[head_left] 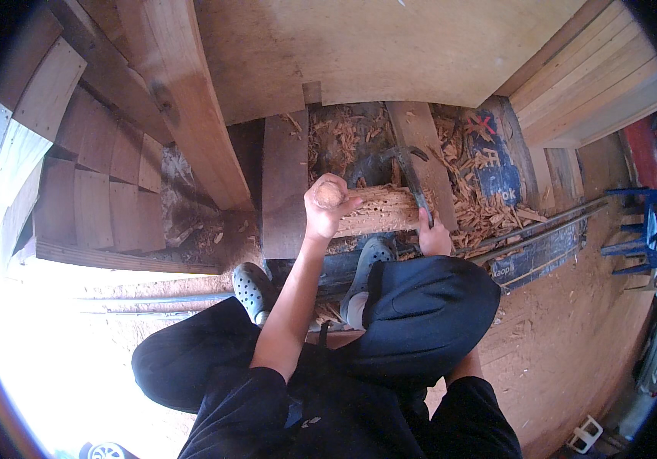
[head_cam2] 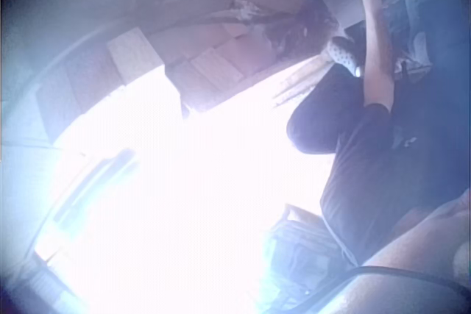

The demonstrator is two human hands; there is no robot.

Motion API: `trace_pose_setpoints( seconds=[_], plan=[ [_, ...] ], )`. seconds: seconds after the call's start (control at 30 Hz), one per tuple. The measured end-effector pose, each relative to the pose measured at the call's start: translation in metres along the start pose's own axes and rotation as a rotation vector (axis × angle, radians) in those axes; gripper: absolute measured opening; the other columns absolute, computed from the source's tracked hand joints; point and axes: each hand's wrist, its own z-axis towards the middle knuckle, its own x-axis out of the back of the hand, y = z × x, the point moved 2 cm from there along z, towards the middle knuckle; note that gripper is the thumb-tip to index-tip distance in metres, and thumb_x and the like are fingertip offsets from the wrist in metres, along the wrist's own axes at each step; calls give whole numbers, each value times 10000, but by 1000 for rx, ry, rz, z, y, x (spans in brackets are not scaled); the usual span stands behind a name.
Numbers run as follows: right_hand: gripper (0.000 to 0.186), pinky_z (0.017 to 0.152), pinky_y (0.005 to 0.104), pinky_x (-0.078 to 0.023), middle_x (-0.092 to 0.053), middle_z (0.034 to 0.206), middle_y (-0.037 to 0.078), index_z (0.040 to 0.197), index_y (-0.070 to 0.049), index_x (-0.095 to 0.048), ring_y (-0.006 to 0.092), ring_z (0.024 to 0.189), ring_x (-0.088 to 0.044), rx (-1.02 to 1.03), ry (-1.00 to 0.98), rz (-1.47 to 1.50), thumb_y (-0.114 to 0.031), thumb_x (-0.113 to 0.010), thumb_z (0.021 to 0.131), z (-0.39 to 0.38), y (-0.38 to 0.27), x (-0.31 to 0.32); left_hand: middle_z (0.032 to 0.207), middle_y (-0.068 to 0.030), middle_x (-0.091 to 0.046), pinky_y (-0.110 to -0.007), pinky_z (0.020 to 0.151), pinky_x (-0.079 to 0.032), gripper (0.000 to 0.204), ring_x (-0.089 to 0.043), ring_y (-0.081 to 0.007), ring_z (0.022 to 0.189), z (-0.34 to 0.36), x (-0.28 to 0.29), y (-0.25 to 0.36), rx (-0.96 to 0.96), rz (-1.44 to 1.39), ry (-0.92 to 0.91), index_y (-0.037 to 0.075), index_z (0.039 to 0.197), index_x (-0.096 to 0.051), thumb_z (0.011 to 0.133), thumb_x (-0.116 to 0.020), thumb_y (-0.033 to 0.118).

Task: The person sits on the floor and uses a hammer and chisel to carve a piece of wood. They repeatedly strike the chisel to remove wood chips, shaping the wood piece.

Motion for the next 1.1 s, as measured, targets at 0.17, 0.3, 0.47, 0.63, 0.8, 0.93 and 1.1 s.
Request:
trace_pose_setpoints(
  seconds=[0.17,0.3,0.47,0.63,0.8,0.93,1.1],
  plan=[
    [815,848,519,-448,-614,974,303,1188,-10,-575,454,965,-582,-13,-10,1,-703,-301,856,-1,-1,1,724,19,-520,-227,618,-387,302,-468,-69,668,1,-1,1,-31,30,-16,71,765,-547,608,-787,-25],
    [817,843,517,-451,-614,967,304,1159,-1,-587,454,957,-585,3,18,17,-705,-305,854,-1,0,0,724,19,-520,-230,621,-387,303,-469,-75,670,0,-1,0,-32,34,-12,67,764,-547,605,-788,-22],
    [825,839,515,-453,-616,961,302,1110,16,-604,451,951,-589,12,56,42,-710,-309,850,-1,1,-2,725,15,-524,-232,620,-387,306,-470,-79,668,0,0,-1,-20,-13,-4,63,765,-549,599,-793,-20],
    [824,846,514,-450,-618,954,301,1073,17,-621,449,954,-588,-19,24,25,-711,-307,849,1,2,-3,726,10,-531,-232,620,-390,308,-470,-77,665,1,0,-2,-60,5,-1,64,763,-549,597,-793,-25],
    [823,840,516,-454,-621,938,301,1092,16,-612,450,941,-593,8,61,24,-709,-307,849,0,2,-4,726,10,-531,-235,620,-392,309,-472,-79,665,0,0,-1,-15,-23,1,65,759,-547,599,-795,-24],
    [820,829,515,-460,-621,930,304,1117,13,-602,450,929,-597,20,71,22,-705,-306,853,-1,1,-3,754,-5,-528,-232,621,-392,320,-473,-85,678,0,0,-2,-24,-17,-7,62,761,-537,584,-764,-78],
    [827,826,515,-461,-619,923,311,1113,22,-601,452,926,-598,13,61,9,-706,-304,853,-2,-2,0,768,-16,-528,-234,627,-396,327,-478,-91,692,0,0,-3,-32,-24,-11,57,764,-531,579,-744,-109]
  ],
)
